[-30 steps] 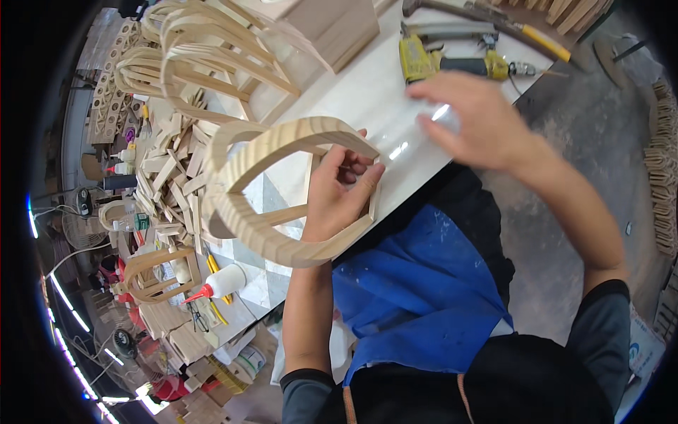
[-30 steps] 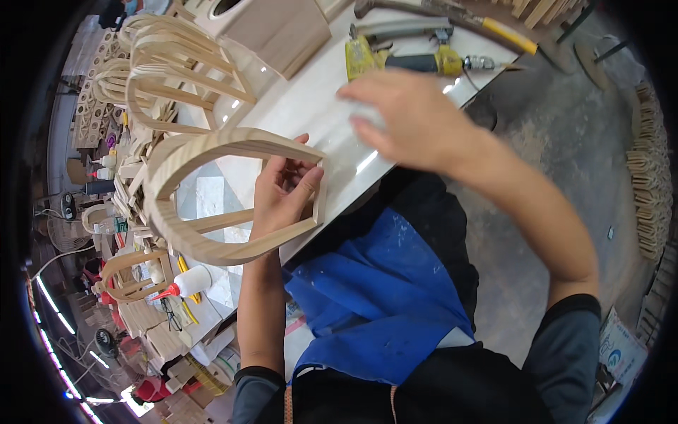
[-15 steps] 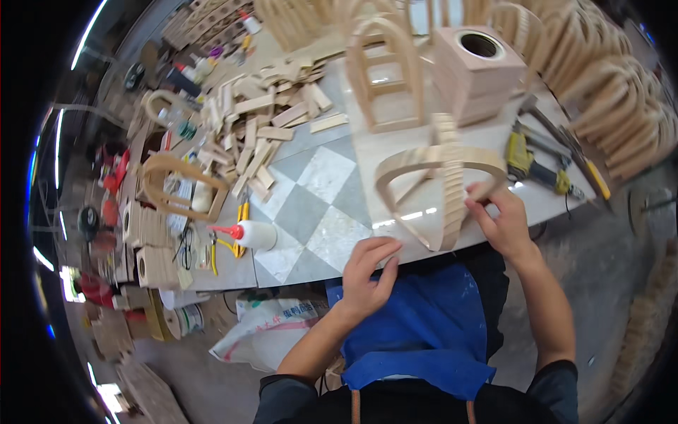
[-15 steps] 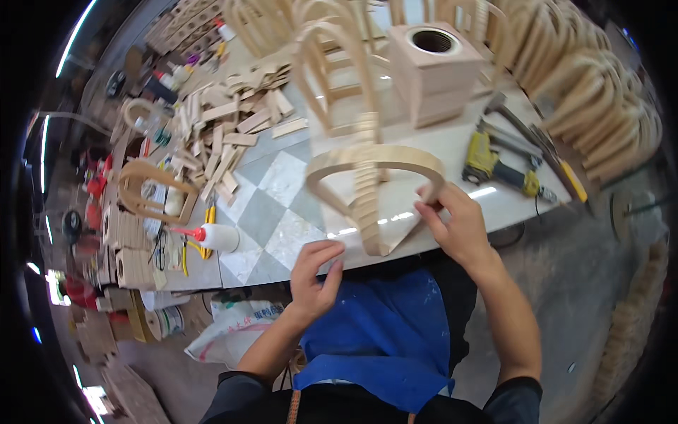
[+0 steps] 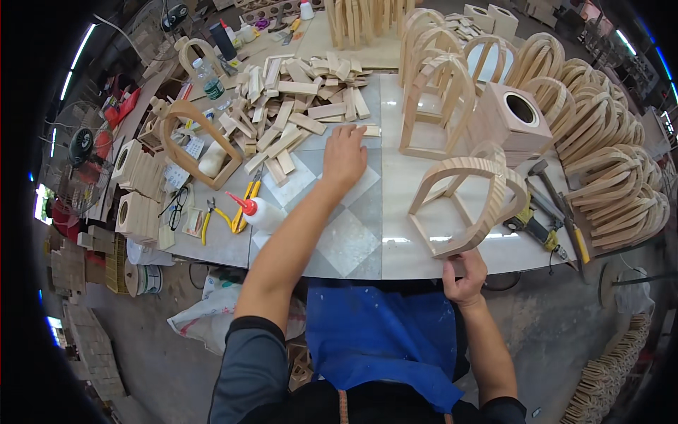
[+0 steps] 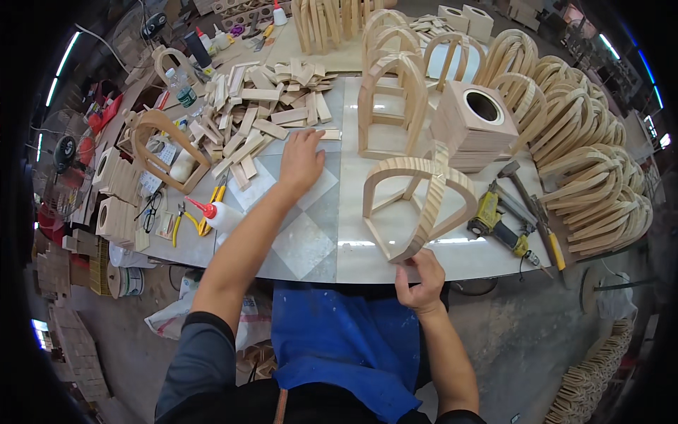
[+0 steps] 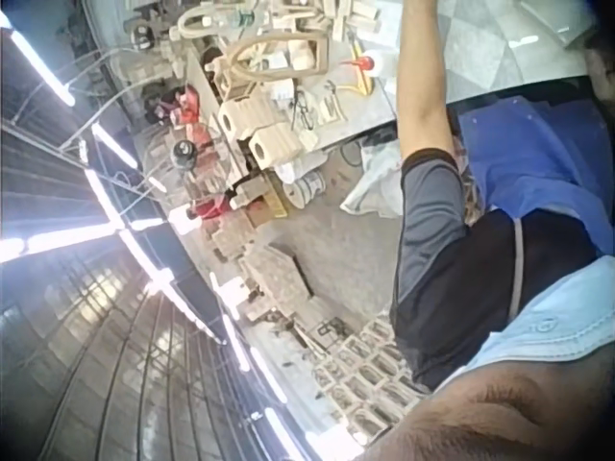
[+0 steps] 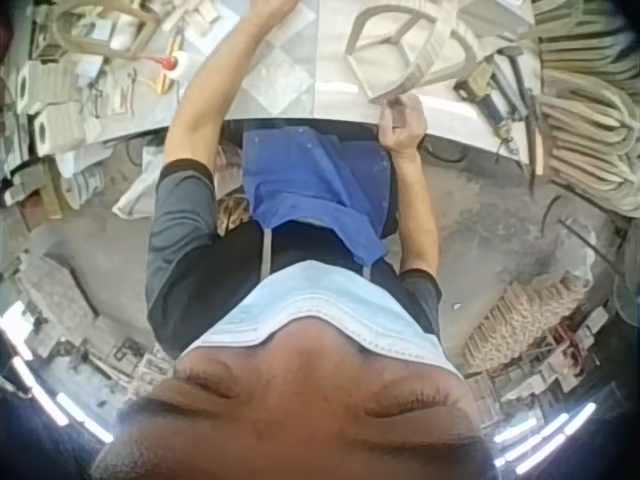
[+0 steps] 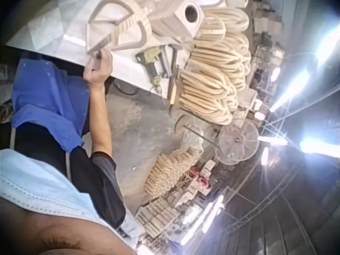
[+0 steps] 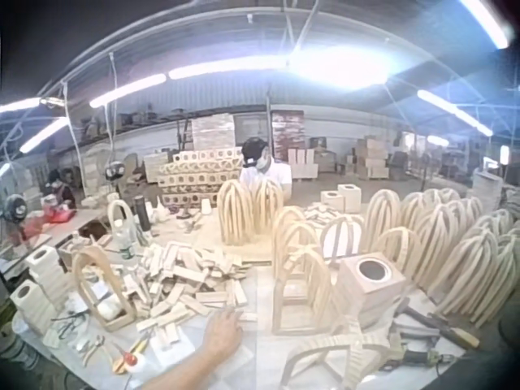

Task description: Assembling and gluing wooden frames using a pneumatic nail gun and glue.

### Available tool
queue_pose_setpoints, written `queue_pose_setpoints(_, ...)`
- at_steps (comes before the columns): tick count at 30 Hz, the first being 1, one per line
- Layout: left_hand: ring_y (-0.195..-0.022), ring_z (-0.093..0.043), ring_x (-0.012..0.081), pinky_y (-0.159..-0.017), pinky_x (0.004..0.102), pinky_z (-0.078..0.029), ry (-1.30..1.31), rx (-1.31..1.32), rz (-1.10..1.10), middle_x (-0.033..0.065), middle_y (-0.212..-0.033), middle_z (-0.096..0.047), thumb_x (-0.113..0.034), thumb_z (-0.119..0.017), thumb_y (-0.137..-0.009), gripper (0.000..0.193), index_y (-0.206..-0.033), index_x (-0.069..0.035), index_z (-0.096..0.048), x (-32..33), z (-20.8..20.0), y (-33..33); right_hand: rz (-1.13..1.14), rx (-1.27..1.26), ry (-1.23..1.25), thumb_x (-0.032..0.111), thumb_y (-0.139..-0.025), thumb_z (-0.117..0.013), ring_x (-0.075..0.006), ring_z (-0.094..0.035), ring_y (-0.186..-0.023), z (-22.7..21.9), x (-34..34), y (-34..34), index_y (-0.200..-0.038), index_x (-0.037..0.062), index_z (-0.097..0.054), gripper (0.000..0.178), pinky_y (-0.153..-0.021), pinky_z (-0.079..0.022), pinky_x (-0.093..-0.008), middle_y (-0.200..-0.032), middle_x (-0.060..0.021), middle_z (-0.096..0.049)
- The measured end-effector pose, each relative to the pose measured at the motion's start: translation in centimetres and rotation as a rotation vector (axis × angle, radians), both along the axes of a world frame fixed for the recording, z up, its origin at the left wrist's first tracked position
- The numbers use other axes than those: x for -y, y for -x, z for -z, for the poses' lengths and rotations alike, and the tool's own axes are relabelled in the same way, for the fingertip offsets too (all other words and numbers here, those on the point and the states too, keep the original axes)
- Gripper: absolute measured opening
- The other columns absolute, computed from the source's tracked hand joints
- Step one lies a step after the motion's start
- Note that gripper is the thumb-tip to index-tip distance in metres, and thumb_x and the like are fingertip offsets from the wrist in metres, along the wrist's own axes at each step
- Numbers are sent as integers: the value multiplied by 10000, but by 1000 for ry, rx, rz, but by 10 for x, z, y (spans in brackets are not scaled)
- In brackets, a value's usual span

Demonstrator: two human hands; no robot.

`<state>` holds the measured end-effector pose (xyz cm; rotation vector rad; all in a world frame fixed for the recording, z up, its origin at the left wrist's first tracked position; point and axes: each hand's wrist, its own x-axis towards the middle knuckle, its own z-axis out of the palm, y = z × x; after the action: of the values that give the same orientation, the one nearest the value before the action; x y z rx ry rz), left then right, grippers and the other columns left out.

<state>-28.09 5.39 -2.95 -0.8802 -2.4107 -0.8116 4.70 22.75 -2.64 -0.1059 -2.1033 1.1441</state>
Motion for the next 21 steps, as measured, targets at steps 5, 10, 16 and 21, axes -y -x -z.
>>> queue_pose_setpoints(5,-1200,-587,327,-1045,435,-466,264,-59,-51,95,-1244,-693,-81,-698,-872,479,-1348,-102,-658,-11,12,41,59,-33,40,20,-808,-649,-231,-585,-735,-2,-1,-3,-1034,-30,-681,234,-704,-518,-304,-920,-123,-661)
queue_pose_setpoints(10,-1171,-594,308,-1034,424,-456,417,-109,-65,91,-1224,-693,-89,-708,-866,481,-1344,-100,-655,-15,5,39,97,-2,56,9,-794,-616,-231,-579,-738,0,-3,-4,-1028,-26,-679,245,-700,-510,-299,-907,-124,-655)
queue_pose_setpoints(16,-1153,-592,293,-1024,403,-446,216,-199,-25,83,-1138,-687,-100,-714,-873,489,-1356,-94,-642,19,-17,-24,92,-4,53,2,-795,-619,-231,-582,-739,1,-4,-5,-1016,-28,-681,232,-698,-505,-295,-895,-125,-655)
queue_pose_setpoints(21,-1120,-606,275,-1034,391,-447,-77,-179,17,65,-1124,-704,-95,-774,-828,527,-1338,-83,-643,51,-41,-134,80,-29,47,-19,-817,-604,-221,-585,-740,1,-5,-5,-1009,-33,-681,207,-697,-502,-286,-899,-122,-659)
